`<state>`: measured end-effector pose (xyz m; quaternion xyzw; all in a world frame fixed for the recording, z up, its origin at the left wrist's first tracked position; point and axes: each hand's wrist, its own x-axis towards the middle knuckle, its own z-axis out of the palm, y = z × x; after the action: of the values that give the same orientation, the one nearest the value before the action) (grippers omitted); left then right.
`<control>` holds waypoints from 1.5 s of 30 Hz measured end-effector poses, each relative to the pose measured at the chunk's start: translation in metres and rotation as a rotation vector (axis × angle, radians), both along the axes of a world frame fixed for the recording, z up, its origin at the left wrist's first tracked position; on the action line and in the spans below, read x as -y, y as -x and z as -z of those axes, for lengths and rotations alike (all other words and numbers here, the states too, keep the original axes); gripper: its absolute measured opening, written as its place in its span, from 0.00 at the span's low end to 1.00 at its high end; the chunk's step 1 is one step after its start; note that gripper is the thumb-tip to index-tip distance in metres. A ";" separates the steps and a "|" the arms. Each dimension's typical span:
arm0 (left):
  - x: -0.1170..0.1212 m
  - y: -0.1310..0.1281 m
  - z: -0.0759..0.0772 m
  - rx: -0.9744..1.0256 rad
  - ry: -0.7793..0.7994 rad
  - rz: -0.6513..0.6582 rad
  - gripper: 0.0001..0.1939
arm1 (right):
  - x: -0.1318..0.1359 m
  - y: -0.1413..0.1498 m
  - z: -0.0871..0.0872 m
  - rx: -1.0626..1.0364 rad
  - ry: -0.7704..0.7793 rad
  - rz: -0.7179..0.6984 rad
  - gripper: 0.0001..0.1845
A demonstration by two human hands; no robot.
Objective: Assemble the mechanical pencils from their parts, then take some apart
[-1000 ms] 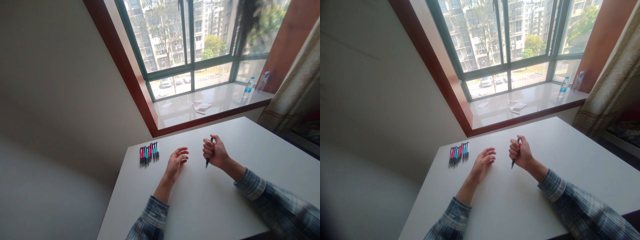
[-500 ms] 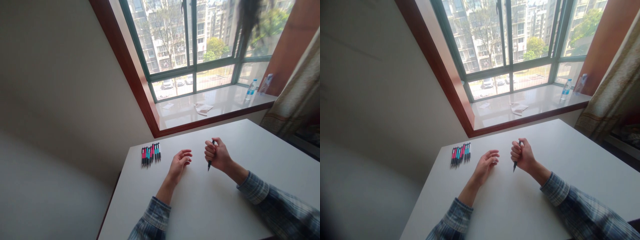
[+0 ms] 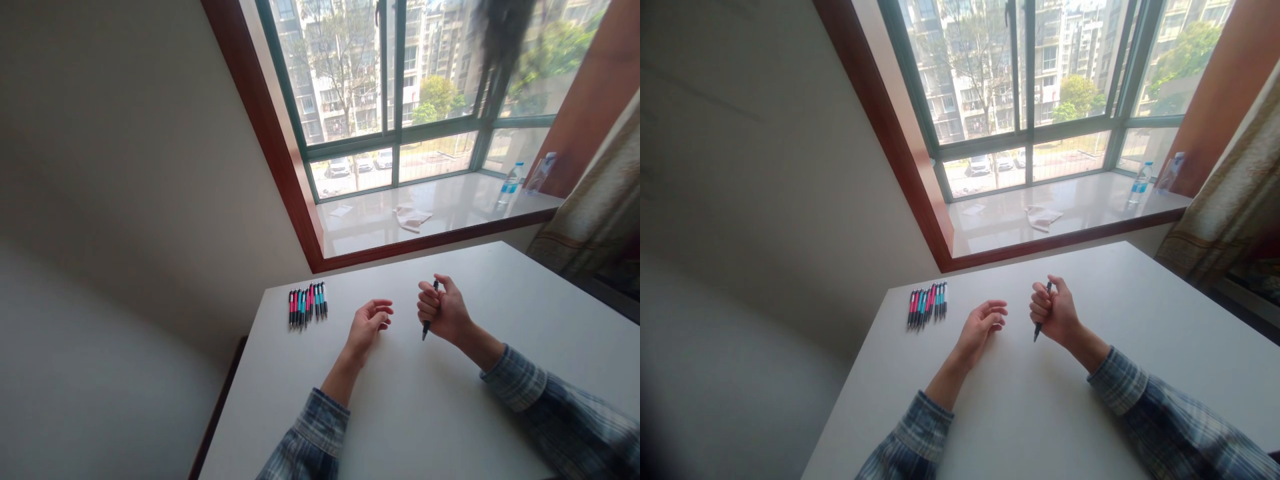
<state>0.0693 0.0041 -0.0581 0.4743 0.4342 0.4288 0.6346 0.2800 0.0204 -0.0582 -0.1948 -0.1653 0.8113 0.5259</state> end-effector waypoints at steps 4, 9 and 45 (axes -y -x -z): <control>-0.001 -0.001 0.000 0.006 0.010 -0.022 0.16 | 0.000 0.000 0.001 0.023 -0.003 -0.001 0.24; -0.002 -0.001 0.001 -0.018 0.003 -0.011 0.16 | 0.002 -0.002 -0.002 0.017 -0.012 -0.003 0.25; -0.007 0.013 -0.014 -0.694 -0.475 -0.361 0.23 | 0.006 0.024 0.022 0.984 -0.482 0.017 0.22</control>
<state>0.0564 0.0108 -0.0441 0.6389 0.5865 0.4359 0.2405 0.2560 0.0149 -0.0802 -0.4267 -0.5714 0.5593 0.4226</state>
